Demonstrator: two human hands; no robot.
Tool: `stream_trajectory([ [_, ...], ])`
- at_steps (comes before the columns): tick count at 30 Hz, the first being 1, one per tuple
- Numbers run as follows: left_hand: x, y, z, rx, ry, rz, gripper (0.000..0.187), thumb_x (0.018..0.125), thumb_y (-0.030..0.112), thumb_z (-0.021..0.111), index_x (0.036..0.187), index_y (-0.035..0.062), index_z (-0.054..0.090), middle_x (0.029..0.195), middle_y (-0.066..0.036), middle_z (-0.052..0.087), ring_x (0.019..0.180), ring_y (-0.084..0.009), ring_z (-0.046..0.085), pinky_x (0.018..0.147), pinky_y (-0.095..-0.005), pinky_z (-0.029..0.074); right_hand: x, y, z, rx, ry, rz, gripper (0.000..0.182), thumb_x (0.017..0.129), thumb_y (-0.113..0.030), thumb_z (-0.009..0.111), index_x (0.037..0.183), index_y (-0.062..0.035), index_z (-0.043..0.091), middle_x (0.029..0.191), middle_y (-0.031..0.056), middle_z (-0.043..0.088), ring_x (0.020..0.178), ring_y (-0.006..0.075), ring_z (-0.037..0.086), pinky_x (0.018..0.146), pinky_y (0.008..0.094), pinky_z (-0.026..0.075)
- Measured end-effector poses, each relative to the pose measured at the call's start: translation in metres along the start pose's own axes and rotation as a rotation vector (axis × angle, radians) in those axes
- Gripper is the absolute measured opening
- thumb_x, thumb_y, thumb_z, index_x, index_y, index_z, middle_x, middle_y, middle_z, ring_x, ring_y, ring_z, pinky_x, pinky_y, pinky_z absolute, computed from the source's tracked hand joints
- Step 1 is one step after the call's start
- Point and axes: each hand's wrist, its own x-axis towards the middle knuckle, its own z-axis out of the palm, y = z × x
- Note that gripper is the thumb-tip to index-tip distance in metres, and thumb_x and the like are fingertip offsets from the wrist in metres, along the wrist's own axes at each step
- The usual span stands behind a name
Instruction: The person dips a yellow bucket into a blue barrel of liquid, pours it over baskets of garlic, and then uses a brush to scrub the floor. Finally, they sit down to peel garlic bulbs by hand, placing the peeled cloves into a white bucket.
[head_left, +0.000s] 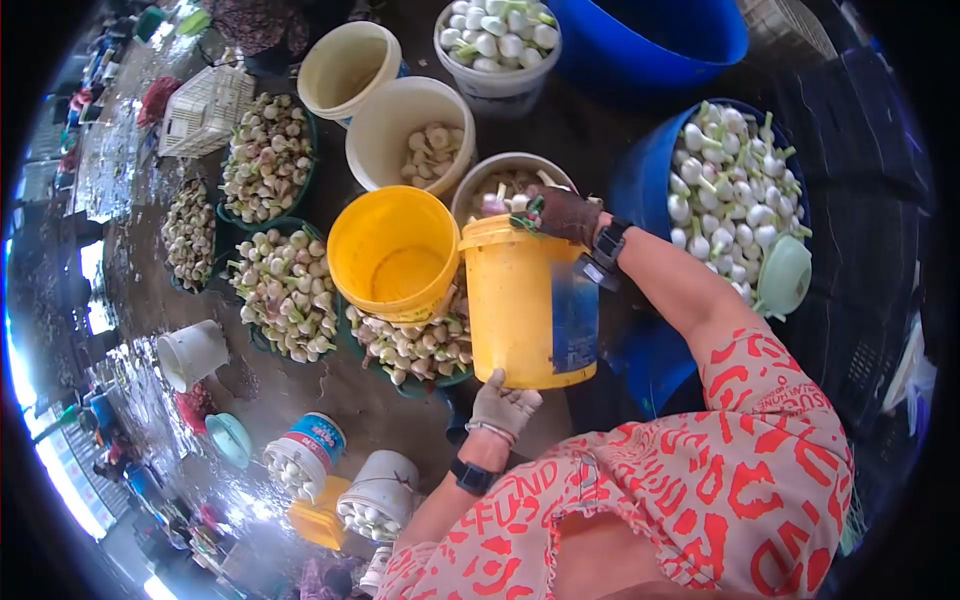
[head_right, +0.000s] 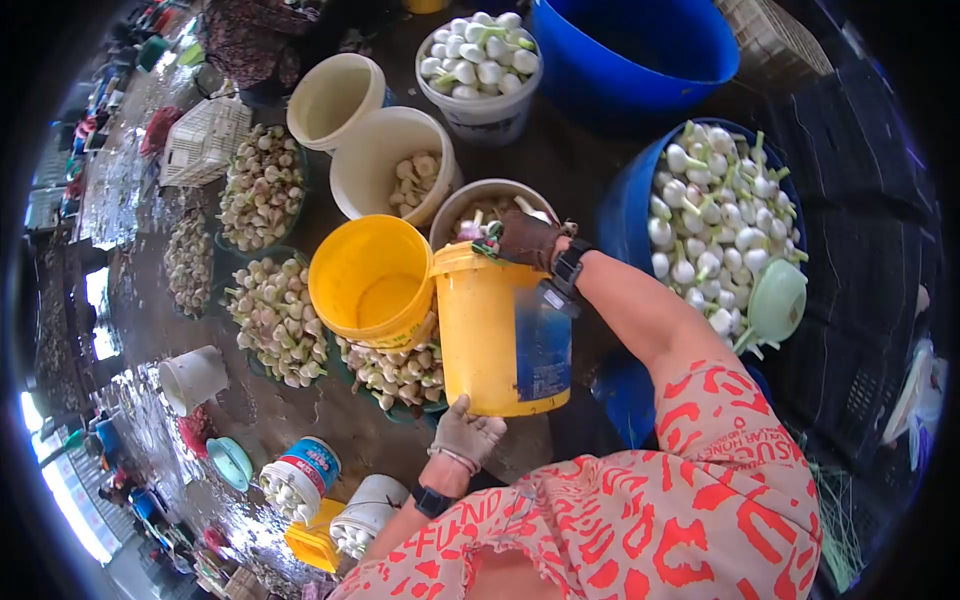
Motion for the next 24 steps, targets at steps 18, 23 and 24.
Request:
stream_trajectory([
  [18, -0.033, 0.006, -0.012, 0.050, -0.116, 0.021, 0.033, 0.091, 0.030, 0.054, 0.110, 0.0028, 0.052, 0.091, -0.017, 0.057, 0.084, -0.0334, 0.058, 0.075, -0.0460, 0.054, -0.020, -0.004, -0.010, 0.018, -0.156, -0.040, 0.030, 0.085, -0.036, 0.062, 0.087, -0.0064, 0.066, 0.074, 0.0115, 0.065, 0.066, 0.0216, 0.058, 0.064, 0.0348, 0.045],
  [23, -0.035, 0.009, -0.027, 0.094, -0.124, 0.041, 0.032, 0.091, 0.029, 0.053, 0.110, 0.0033, 0.052, 0.088, -0.015, 0.057, 0.081, -0.0328, 0.058, 0.072, -0.0471, 0.054, -0.056, -0.048, -0.021, 0.165, -0.184, 0.036, 0.031, 0.083, -0.038, 0.062, 0.084, -0.0070, 0.066, 0.071, 0.0115, 0.062, 0.064, 0.0205, 0.057, 0.063, 0.0353, 0.045],
  [24, -0.030, 0.010, -0.041, 0.112, -0.059, 0.041, 0.032, 0.090, 0.030, 0.054, 0.106, 0.0022, 0.054, 0.086, -0.016, 0.059, 0.081, -0.0323, 0.059, 0.074, -0.0480, 0.054, -0.064, -0.045, -0.016, 0.081, -0.223, 0.072, 0.031, 0.083, -0.038, 0.061, 0.085, -0.0076, 0.066, 0.072, 0.0118, 0.063, 0.064, 0.0218, 0.058, 0.062, 0.0358, 0.045],
])
